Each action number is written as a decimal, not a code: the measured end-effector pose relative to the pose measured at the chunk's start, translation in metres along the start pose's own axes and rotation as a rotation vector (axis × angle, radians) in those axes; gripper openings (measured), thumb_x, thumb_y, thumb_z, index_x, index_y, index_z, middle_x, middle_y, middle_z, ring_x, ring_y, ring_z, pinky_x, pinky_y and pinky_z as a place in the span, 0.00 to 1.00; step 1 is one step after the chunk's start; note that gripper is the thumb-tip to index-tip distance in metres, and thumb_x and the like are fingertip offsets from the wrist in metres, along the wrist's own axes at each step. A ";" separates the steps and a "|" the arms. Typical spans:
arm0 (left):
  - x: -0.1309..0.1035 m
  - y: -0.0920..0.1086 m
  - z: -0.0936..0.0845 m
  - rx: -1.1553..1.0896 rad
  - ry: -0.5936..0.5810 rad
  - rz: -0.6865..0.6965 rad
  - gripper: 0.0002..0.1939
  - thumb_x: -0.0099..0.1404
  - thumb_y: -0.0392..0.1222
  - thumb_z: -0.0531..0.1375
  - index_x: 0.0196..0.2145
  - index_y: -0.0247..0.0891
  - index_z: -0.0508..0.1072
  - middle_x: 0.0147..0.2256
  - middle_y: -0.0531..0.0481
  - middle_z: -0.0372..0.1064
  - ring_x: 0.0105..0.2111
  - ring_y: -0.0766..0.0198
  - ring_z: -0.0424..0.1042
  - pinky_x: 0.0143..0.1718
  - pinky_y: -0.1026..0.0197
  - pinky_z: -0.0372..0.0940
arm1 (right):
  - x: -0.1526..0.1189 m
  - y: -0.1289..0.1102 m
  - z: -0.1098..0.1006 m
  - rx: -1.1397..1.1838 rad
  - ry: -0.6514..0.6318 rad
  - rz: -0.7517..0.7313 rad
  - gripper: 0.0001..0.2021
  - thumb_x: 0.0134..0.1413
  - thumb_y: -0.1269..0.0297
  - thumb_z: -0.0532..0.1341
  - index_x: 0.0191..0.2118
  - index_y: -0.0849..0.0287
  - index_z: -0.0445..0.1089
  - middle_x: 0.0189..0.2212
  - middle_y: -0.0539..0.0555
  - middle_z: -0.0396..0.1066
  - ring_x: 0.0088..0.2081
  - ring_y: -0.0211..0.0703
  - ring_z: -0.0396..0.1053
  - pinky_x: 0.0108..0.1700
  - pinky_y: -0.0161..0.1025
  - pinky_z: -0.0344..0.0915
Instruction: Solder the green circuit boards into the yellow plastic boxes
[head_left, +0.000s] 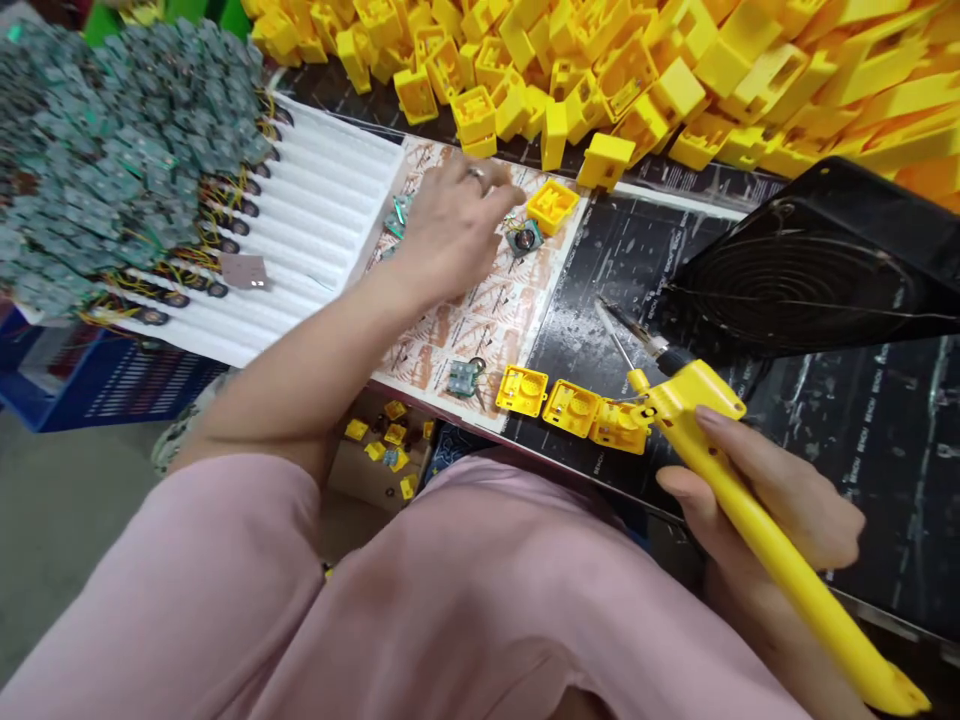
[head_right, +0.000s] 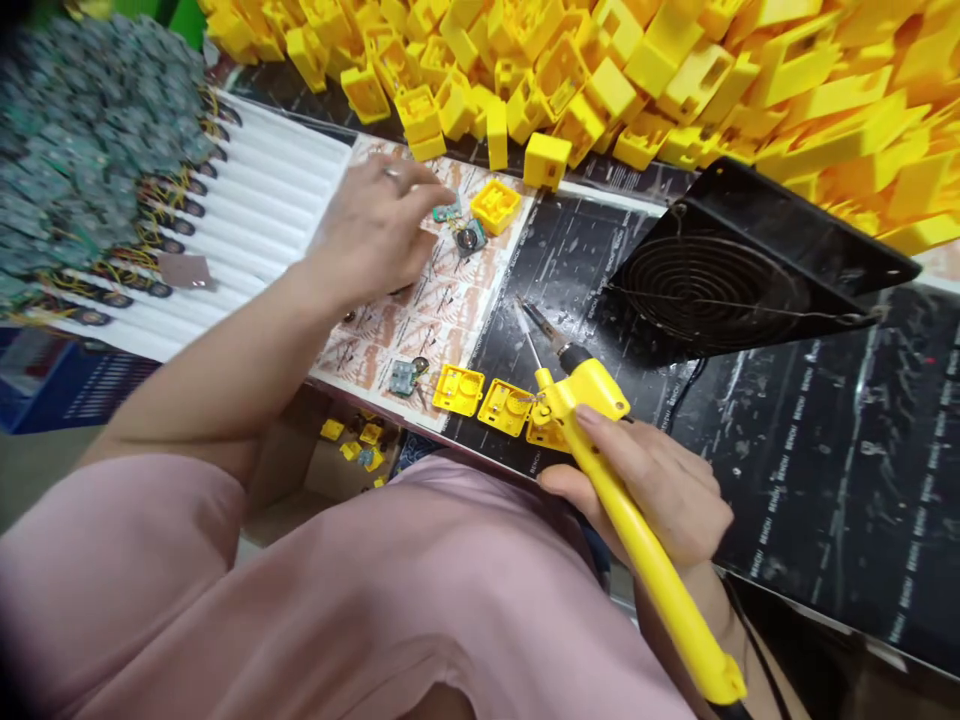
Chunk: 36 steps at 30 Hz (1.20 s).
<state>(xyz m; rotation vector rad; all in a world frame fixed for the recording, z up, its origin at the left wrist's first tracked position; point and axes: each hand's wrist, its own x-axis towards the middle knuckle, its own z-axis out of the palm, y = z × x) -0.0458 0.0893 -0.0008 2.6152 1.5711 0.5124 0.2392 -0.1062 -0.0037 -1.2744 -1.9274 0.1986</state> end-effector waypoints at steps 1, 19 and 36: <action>0.016 -0.006 0.004 -0.018 -0.038 0.006 0.15 0.56 0.34 0.61 0.40 0.47 0.79 0.48 0.46 0.76 0.55 0.43 0.68 0.55 0.39 0.60 | 0.002 0.002 0.000 0.004 -0.003 -0.046 0.29 0.60 0.65 0.67 0.66 0.48 0.64 0.35 0.50 0.79 0.33 0.43 0.78 0.37 0.37 0.75; -0.014 0.074 -0.012 -1.352 -0.408 -0.446 0.07 0.64 0.30 0.63 0.29 0.33 0.70 0.22 0.58 0.68 0.23 0.71 0.73 0.32 0.66 0.70 | 0.049 -0.005 0.052 0.097 0.100 -0.004 0.23 0.51 0.63 0.73 0.50 0.51 0.66 0.48 0.54 0.78 0.48 0.46 0.79 0.51 0.41 0.77; -0.028 0.065 0.011 -1.440 -0.485 -0.235 0.20 0.67 0.40 0.61 0.56 0.39 0.66 0.40 0.46 0.78 0.35 0.64 0.78 0.38 0.59 0.72 | 0.089 -0.006 0.041 -0.067 0.069 0.080 0.12 0.63 0.59 0.63 0.50 0.48 0.65 0.40 0.50 0.78 0.38 0.44 0.80 0.43 0.43 0.79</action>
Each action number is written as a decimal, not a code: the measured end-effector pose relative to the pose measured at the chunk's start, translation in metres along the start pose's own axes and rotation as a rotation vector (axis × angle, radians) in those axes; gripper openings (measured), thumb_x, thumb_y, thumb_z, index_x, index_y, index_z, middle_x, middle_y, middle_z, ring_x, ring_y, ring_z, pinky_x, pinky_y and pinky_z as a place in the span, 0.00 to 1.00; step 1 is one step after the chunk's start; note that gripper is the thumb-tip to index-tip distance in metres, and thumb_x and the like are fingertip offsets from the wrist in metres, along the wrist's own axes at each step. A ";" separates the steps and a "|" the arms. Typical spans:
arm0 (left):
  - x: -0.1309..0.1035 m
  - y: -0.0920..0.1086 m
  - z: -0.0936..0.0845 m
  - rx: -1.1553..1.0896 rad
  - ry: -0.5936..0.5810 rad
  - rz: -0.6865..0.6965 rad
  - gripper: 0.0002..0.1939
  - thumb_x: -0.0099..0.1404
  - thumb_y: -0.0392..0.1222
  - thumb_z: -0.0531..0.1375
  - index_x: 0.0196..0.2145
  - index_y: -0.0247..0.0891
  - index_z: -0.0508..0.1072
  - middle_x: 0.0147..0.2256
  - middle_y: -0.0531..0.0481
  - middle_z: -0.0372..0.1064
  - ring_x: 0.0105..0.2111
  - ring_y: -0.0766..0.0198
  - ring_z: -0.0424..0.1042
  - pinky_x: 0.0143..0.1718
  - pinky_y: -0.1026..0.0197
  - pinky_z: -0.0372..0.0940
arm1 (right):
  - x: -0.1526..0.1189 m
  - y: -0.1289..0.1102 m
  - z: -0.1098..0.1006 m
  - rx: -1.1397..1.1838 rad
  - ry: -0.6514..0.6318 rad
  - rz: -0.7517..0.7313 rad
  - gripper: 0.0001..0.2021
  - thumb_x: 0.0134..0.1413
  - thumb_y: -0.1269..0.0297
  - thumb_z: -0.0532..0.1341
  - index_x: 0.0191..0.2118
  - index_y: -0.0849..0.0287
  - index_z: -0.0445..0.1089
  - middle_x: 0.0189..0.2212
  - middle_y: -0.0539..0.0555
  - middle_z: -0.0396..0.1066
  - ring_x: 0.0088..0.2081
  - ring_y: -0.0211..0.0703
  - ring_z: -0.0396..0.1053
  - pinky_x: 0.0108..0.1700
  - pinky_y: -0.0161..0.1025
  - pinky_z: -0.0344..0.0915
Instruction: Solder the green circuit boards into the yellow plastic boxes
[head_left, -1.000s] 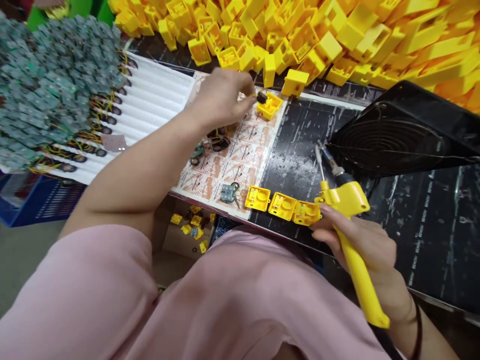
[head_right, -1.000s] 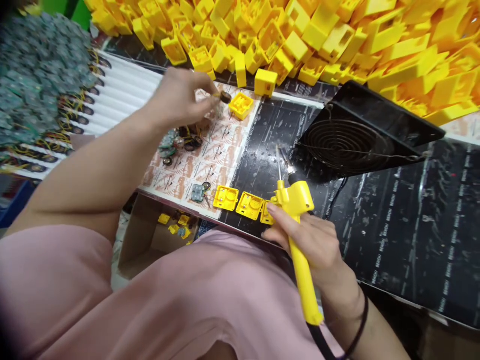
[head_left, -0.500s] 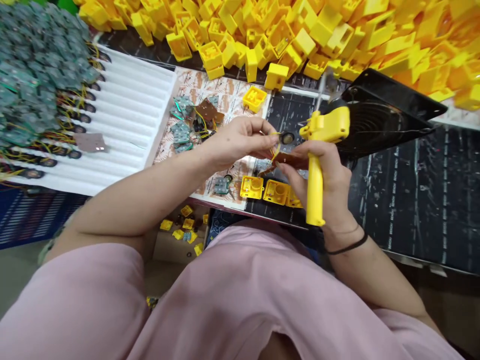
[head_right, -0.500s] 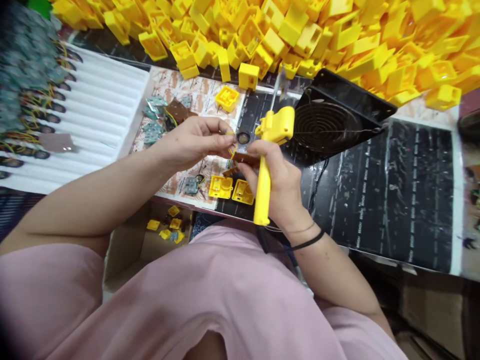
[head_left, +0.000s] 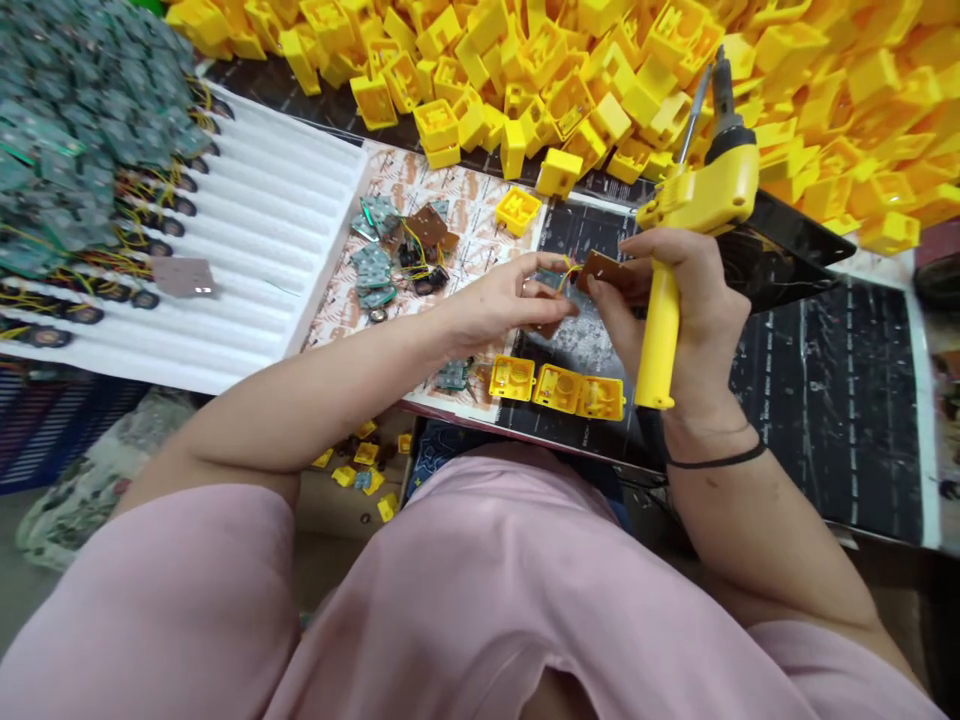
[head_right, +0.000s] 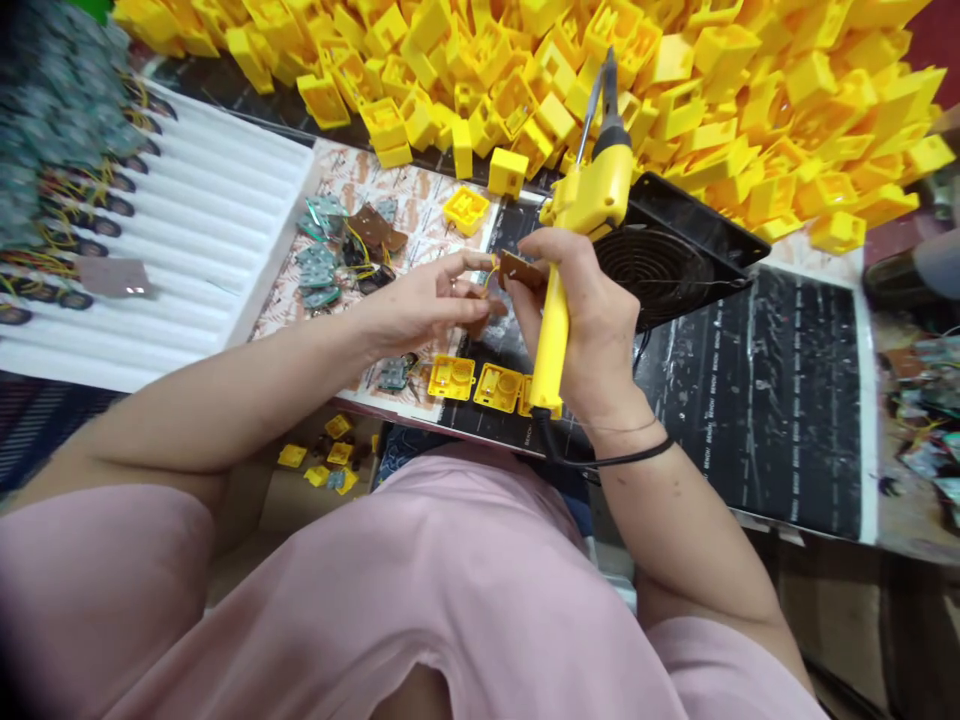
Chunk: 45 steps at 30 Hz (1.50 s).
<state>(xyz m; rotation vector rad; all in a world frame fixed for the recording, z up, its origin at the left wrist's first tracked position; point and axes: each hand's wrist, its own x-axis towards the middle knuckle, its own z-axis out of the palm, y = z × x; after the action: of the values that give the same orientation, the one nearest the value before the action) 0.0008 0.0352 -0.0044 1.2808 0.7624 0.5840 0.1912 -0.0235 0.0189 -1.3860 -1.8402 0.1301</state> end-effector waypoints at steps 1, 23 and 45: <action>-0.002 0.000 -0.005 0.079 0.031 0.016 0.21 0.66 0.38 0.62 0.56 0.38 0.66 0.37 0.47 0.78 0.32 0.65 0.77 0.36 0.59 0.71 | 0.002 0.004 0.000 0.003 -0.015 -0.005 0.12 0.63 0.59 0.63 0.50 0.48 0.65 0.40 0.51 0.79 0.38 0.44 0.80 0.43 0.43 0.78; -0.057 0.008 -0.069 1.055 0.277 0.092 0.17 0.60 0.46 0.58 0.44 0.42 0.81 0.30 0.53 0.78 0.30 0.63 0.75 0.37 0.61 0.66 | -0.018 0.036 -0.008 -0.132 -0.273 -0.263 0.21 0.59 0.49 0.66 0.54 0.52 0.68 0.46 0.56 0.78 0.47 0.52 0.77 0.48 0.46 0.73; -0.079 -0.012 -0.010 1.282 0.214 0.380 0.14 0.69 0.40 0.55 0.37 0.46 0.82 0.32 0.49 0.78 0.39 0.56 0.72 0.60 0.43 0.58 | -0.069 0.005 -0.032 0.017 -0.101 -0.365 0.14 0.56 0.67 0.70 0.48 0.52 0.73 0.25 0.45 0.75 0.23 0.36 0.70 0.28 0.35 0.66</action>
<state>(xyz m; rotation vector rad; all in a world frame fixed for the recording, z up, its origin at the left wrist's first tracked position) -0.0572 -0.0210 -0.0031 2.6112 1.1379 0.5265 0.2200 -0.0914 0.0006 -1.0267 -2.1388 0.0284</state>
